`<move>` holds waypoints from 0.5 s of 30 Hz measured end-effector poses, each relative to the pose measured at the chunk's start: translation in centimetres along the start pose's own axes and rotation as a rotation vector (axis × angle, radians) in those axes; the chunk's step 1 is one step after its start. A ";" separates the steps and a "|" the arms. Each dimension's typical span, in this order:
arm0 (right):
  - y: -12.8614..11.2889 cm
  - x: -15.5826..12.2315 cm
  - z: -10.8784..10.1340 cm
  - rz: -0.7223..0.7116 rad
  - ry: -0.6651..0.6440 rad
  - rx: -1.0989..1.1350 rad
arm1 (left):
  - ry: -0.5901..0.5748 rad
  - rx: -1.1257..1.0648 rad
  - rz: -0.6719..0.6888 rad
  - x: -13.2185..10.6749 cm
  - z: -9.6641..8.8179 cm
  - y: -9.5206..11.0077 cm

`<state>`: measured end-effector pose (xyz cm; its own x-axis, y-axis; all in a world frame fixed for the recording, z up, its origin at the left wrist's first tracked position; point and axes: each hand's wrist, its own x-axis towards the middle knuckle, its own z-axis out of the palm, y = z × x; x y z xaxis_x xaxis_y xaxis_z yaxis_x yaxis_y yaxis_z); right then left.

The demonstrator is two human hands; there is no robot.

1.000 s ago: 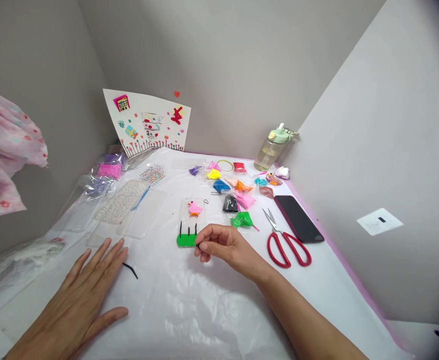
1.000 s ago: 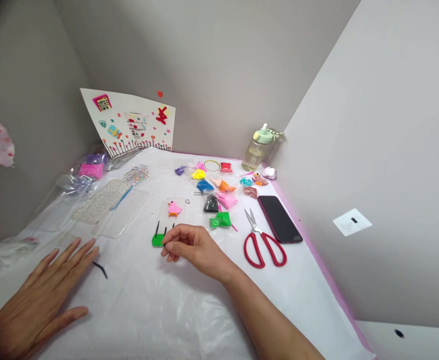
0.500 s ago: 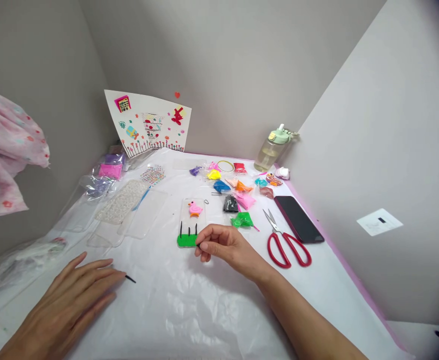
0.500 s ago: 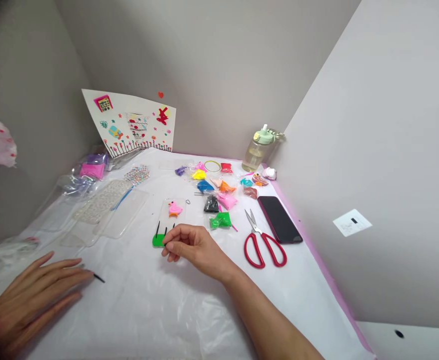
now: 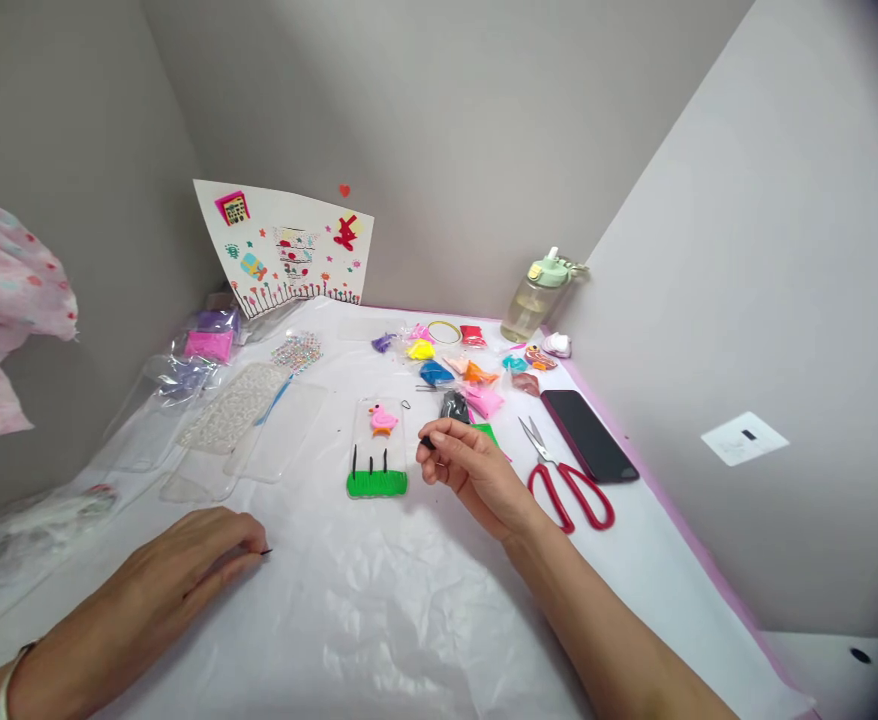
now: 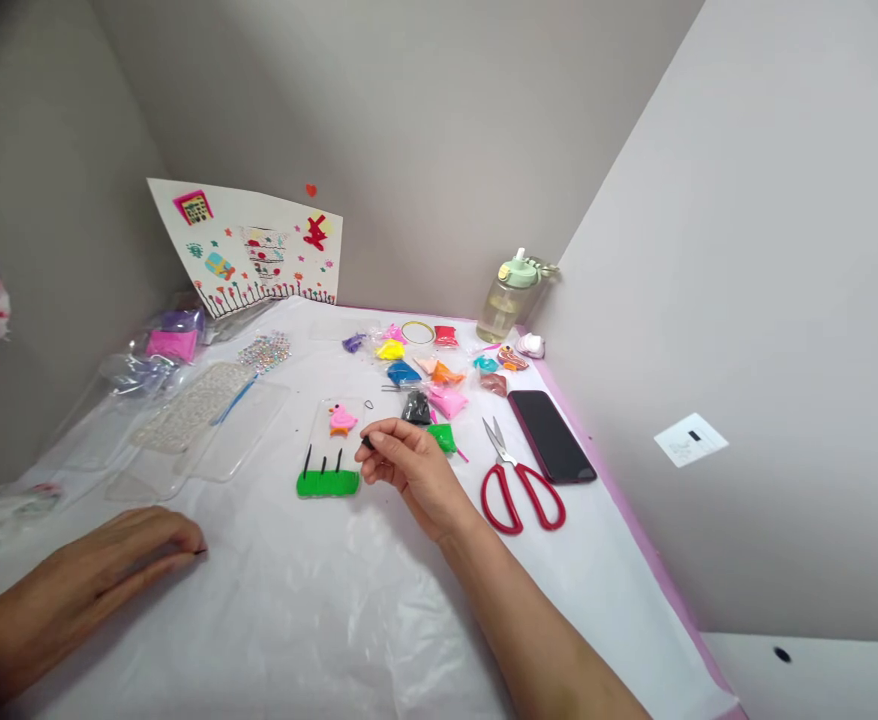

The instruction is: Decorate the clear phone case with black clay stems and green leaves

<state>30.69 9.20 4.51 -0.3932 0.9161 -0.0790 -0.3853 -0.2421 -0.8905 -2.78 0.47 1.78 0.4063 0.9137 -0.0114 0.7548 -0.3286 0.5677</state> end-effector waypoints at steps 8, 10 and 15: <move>0.0 0.3 -0.4 0.004 0.065 0.047 | -0.007 -0.491 -0.131 5.8 -0.2 4.3; -0.1 0.3 -0.5 0.008 0.078 0.046 | 0.002 -0.622 -0.096 7.8 0.1 5.4; -0.4 0.4 -0.6 0.013 0.103 0.045 | -0.026 -0.756 -0.014 12.4 1.1 7.3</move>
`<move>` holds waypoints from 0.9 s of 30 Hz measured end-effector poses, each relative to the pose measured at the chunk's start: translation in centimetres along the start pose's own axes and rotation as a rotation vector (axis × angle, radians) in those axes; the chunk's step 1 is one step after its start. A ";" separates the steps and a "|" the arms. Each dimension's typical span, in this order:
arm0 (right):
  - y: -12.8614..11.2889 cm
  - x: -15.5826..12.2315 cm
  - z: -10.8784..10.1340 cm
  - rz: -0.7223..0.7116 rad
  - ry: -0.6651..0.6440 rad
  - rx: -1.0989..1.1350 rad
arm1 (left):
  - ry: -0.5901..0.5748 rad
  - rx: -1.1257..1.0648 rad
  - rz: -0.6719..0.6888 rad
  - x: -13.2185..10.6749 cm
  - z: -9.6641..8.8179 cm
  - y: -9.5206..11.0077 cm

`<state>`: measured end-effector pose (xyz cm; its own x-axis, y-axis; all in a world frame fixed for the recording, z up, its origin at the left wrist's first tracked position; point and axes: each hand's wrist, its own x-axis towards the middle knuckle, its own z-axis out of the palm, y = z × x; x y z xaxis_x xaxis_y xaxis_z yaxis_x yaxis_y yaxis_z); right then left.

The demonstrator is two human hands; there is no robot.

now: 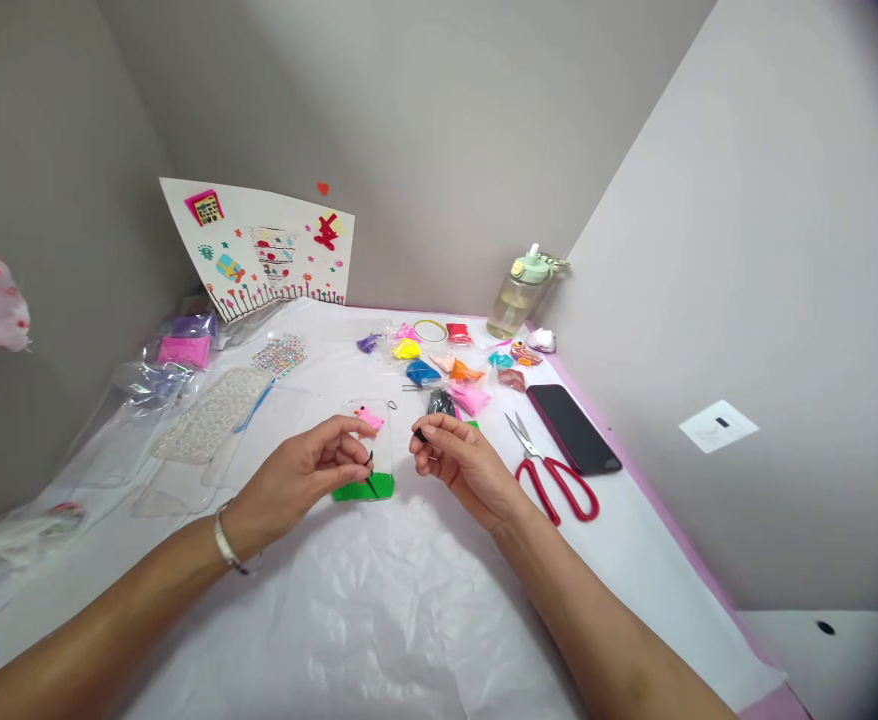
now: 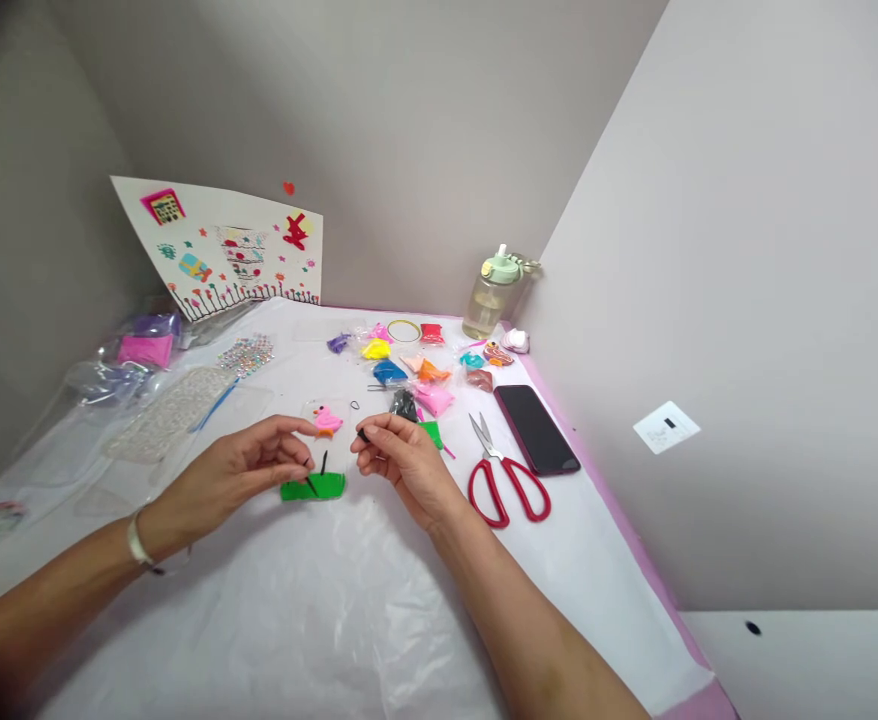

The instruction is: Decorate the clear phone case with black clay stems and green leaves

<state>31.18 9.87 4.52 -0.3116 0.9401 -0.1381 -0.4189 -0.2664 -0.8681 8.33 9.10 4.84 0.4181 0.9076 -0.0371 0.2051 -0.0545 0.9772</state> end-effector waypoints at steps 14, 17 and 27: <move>-0.2 -0.1 -0.2 -0.004 -0.010 0.007 | -0.058 0.109 0.022 4.0 1.0 -0.6; -0.2 -0.1 -0.2 -0.010 -0.017 0.008 | -0.047 0.183 0.038 4.2 1.3 -0.5; -0.2 -0.1 -0.4 -0.012 -0.033 0.013 | -0.031 0.398 0.118 4.5 1.4 -0.9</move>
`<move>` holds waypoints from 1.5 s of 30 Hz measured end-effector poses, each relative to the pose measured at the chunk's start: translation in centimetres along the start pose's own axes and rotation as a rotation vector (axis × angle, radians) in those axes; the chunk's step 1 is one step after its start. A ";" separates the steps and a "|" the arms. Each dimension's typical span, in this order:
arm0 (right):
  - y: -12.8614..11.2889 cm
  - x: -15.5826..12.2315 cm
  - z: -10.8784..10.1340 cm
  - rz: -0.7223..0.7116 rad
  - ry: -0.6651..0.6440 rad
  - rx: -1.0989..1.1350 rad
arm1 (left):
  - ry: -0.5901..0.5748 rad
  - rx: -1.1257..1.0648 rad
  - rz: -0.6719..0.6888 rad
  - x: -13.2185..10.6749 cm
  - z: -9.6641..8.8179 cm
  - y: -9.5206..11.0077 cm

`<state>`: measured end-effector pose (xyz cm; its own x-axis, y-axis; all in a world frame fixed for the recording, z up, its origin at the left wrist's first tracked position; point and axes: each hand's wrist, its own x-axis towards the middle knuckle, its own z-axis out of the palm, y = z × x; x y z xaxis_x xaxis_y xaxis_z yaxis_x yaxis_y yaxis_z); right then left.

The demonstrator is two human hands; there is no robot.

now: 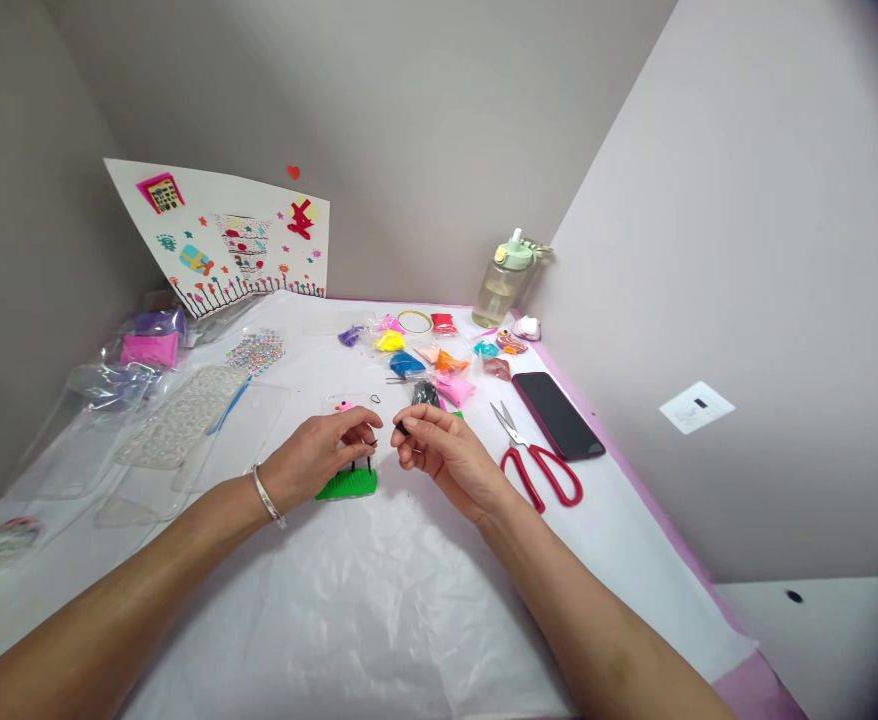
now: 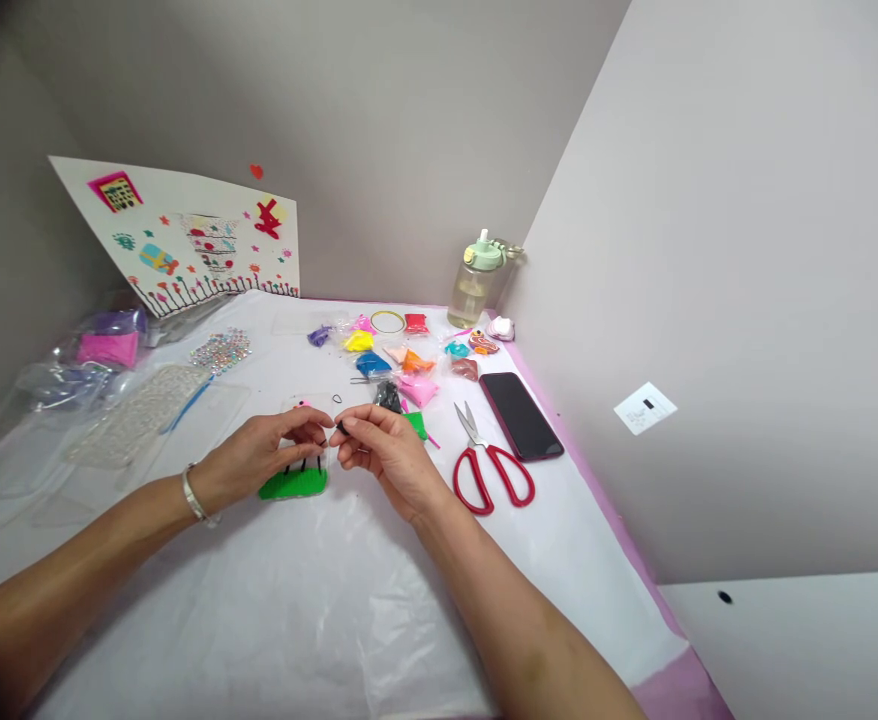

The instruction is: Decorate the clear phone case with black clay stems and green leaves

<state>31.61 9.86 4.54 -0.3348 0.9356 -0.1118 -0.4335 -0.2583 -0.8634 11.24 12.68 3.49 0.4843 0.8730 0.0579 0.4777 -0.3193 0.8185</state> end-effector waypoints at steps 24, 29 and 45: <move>-0.1 -0.2 0.4 0.014 -0.024 -0.014 | 0.083 0.352 0.194 0.9 0.2 -1.6; -0.1 -0.2 0.4 0.015 -0.022 -0.019 | 0.095 0.402 0.235 1.1 0.2 -2.1; -0.3 -0.3 0.7 0.017 -0.007 -0.036 | 0.175 0.617 0.473 0.7 0.0 -2.8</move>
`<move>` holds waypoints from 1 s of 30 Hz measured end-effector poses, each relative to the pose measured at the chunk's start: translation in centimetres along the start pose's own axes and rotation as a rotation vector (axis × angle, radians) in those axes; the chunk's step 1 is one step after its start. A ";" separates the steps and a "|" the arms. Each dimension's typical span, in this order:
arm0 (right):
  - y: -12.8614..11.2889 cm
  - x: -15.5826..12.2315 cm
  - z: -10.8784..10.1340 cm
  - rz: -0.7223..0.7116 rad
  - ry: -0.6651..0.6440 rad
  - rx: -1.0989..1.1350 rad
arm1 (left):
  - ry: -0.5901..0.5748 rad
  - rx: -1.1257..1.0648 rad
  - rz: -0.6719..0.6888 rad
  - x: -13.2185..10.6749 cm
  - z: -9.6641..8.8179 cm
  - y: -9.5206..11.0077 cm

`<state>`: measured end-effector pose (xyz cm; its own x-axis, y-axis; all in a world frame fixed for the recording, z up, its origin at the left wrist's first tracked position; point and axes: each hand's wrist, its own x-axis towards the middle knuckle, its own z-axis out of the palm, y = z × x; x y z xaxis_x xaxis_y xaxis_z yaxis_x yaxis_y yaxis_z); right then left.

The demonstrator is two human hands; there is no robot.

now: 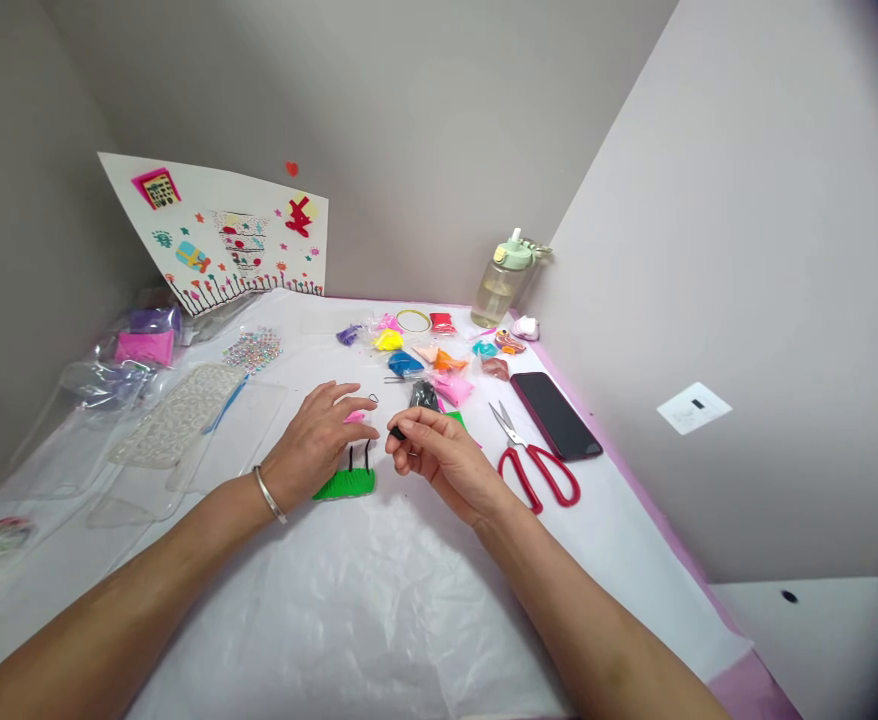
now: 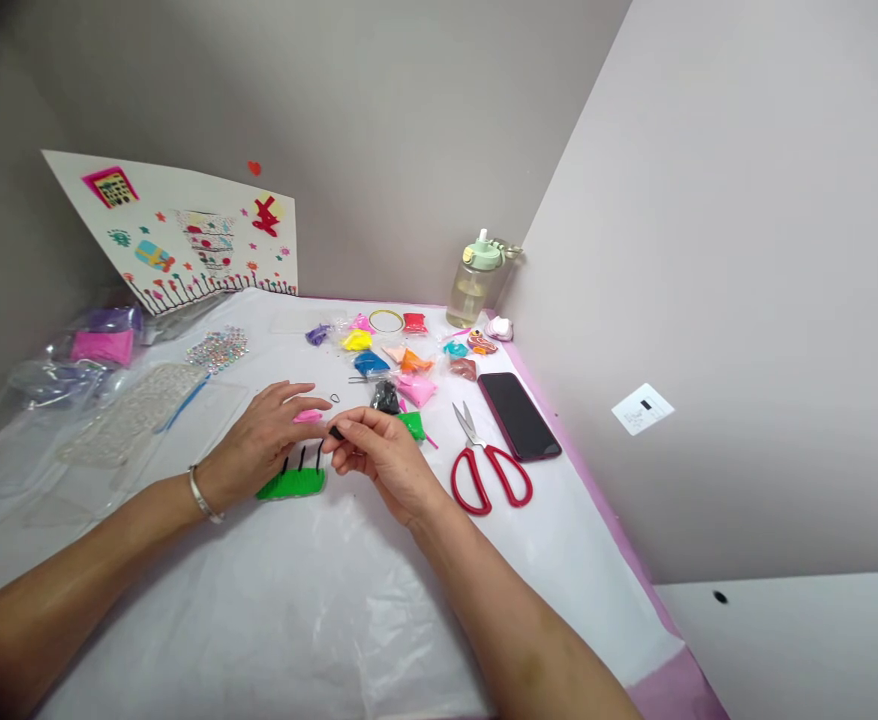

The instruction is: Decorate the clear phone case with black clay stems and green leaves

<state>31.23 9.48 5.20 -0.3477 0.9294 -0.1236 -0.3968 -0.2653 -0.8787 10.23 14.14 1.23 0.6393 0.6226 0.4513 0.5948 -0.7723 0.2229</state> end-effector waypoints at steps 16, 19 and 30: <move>0.2 0.1 -0.2 -0.002 -0.014 0.009 | -0.025 0.137 0.090 -0.4 -0.6 0.2; 0.2 0.1 -0.2 -0.004 -0.012 0.009 | -0.030 0.143 0.099 -0.5 -0.7 0.1; 0.3 0.2 -0.4 -0.004 -0.011 0.010 | 0.003 0.198 0.091 -0.7 -0.7 0.0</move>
<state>31.35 9.67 4.73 -0.3553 0.9276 -0.1151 -0.4062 -0.2642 -0.8747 9.44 13.59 1.48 0.6933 0.5511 0.4644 0.6193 -0.7851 0.0072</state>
